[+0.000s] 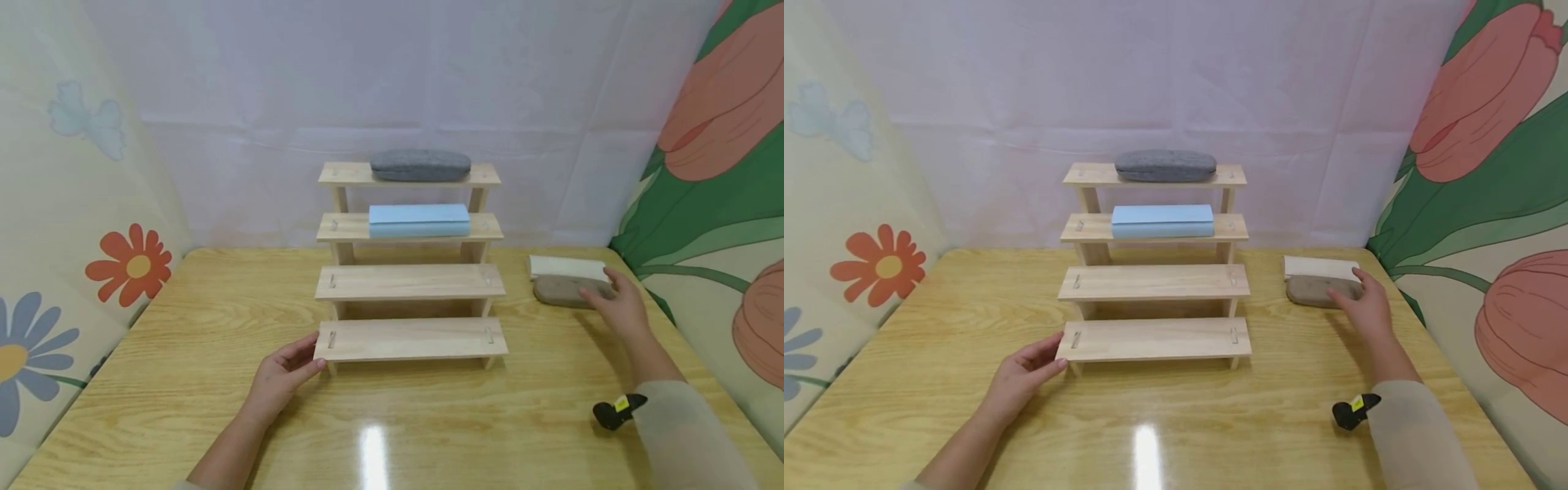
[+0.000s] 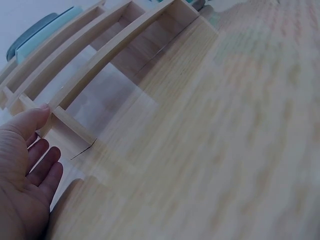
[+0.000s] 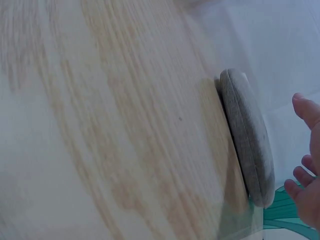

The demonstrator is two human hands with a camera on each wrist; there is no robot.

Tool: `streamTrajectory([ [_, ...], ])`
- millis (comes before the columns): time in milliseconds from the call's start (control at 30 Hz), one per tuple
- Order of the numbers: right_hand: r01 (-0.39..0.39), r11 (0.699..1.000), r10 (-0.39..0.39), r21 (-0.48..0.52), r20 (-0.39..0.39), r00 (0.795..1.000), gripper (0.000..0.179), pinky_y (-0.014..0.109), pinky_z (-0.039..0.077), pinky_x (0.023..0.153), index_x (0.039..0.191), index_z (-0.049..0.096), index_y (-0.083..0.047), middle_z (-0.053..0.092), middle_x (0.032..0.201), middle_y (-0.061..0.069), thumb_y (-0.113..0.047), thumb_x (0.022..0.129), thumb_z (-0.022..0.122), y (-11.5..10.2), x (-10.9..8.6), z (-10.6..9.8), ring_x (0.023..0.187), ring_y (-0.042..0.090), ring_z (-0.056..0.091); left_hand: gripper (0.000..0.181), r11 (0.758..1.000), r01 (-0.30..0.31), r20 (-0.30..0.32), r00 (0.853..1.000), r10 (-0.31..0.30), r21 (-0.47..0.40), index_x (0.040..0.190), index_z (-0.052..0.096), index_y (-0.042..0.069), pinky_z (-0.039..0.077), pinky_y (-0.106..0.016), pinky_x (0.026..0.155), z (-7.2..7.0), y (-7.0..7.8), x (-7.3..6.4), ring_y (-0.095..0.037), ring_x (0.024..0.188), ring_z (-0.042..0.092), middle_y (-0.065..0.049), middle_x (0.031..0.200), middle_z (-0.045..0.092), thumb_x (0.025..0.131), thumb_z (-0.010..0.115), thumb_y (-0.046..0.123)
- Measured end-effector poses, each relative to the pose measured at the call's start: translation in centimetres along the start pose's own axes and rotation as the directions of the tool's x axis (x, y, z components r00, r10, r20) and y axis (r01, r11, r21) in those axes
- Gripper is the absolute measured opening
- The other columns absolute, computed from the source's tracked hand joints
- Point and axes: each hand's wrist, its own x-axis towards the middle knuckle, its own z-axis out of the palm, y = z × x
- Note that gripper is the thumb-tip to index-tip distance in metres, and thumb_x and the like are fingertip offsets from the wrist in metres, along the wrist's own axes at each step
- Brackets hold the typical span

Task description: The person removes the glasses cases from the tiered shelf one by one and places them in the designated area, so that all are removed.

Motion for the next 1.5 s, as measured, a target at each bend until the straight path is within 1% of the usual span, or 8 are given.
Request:
streamTrajectory([
  [267,0.042,0.999,-0.042,0.032,0.01,0.999,0.086,0.069,0.026,0.11,0.155,0.016,0.0,0.018,0.157,0.033,-0.045,0.096,0.058,-1.6,0.3,0.1,0.142,0.054,0.019,0.057,1.0,-0.002,0.003,1.0,0.002,-0.009,0.136,0.055,0.0,0.054,-0.015,0.085,0.0,0.1,0.0,0.007,0.101,0.06,-0.011,0.134,0.06,0.085,0.076,0.015],
  [433,0.08,0.996,-0.081,0.043,0.018,0.997,0.084,0.067,0.029,0.11,0.155,0.018,0.001,0.019,0.157,0.032,-0.041,0.096,0.061,-2.9,0.5,0.2,0.141,0.054,0.022,0.058,1.0,0.0,0.005,1.0,0.0,0.005,0.137,0.054,0.0,0.053,-0.014,0.085,0.0,0.1,-0.1,0.008,0.1,0.06,-0.017,0.137,0.058,0.086,0.076,0.016],
  [533,0.105,0.993,-0.106,0.046,0.015,0.994,0.083,0.065,0.028,0.112,0.154,0.02,0.002,0.021,0.157,0.031,-0.039,0.095,0.062,-3.8,0.6,0.3,0.141,0.053,0.023,0.058,1.0,0.004,0.004,1.0,-0.005,0.012,0.137,0.054,0.0,0.053,-0.014,0.085,0.0,0.1,-0.1,0.009,0.1,0.059,-0.02,0.139,0.056,0.086,0.076,0.017],
  [700,0.132,0.99,-0.133,0.04,0.025,0.991,0.083,0.063,0.027,0.113,0.154,0.021,0.0,0.022,0.158,0.029,-0.04,0.095,0.063,-5.2,0.6,0.5,0.142,0.05,0.023,0.057,1.0,0.0,0.004,1.0,0.0,0.006,0.137,0.054,0.0,0.053,-0.013,0.085,0.0,0.2,0.0,0.009,0.1,0.059,-0.02,0.14,0.055,0.086,0.076,0.015],
  [933,0.191,0.981,-0.192,0.037,0.032,0.981,0.081,0.062,0.029,0.113,0.153,0.025,0.0,0.026,0.157,0.028,-0.037,0.094,0.065,-7.2,0.5,0.7,0.142,0.049,0.026,0.057,1.0,-0.004,0.006,1.0,0.004,-0.007,0.138,0.053,0.001,0.052,-0.012,0.085,0.0,0.3,-0.1,0.009,0.1,0.058,-0.019,0.14,0.054,0.087,0.075,0.013],
  [1233,0.226,0.974,-0.226,0.022,0.058,0.972,0.081,0.06,0.031,0.113,0.154,0.028,-0.007,0.027,0.159,0.022,-0.041,0.092,0.067,-10.1,0.7,1.4,0.143,0.045,0.028,0.057,1.0,-0.004,0.006,1.0,0.004,-0.007,0.138,0.053,0.001,0.052,-0.012,0.086,0.0,0.1,-0.1,0.009,0.1,0.058,-0.019,0.141,0.053,0.087,0.075,0.013],
  [1400,0.223,0.974,-0.226,0.049,0.07,0.972,0.079,0.06,0.032,0.112,0.155,0.027,-0.011,0.025,0.16,0.019,-0.043,0.093,0.065,-11.5,0.8,1.4,0.143,0.045,0.027,0.057,1.0,0.002,0.001,1.0,-0.002,-0.008,0.138,0.053,0.001,0.052,-0.012,0.085,0.1,0.2,-0.1,0.009,0.1,0.059,-0.02,0.141,0.054,0.087,0.075,0.013],
  [1500,0.227,0.972,-0.231,0.059,0.08,0.97,0.078,0.061,0.033,0.112,0.155,0.027,-0.013,0.024,0.16,0.018,-0.041,0.093,0.065,-12.3,0.9,1.4,0.143,0.046,0.028,0.056,1.0,0.0,-0.002,1.0,0.0,-0.013,0.137,0.053,0.001,0.052,-0.013,0.085,0.1,0.2,-0.1,0.009,0.099,0.059,-0.02,0.139,0.055,0.086,0.075,0.012],
])
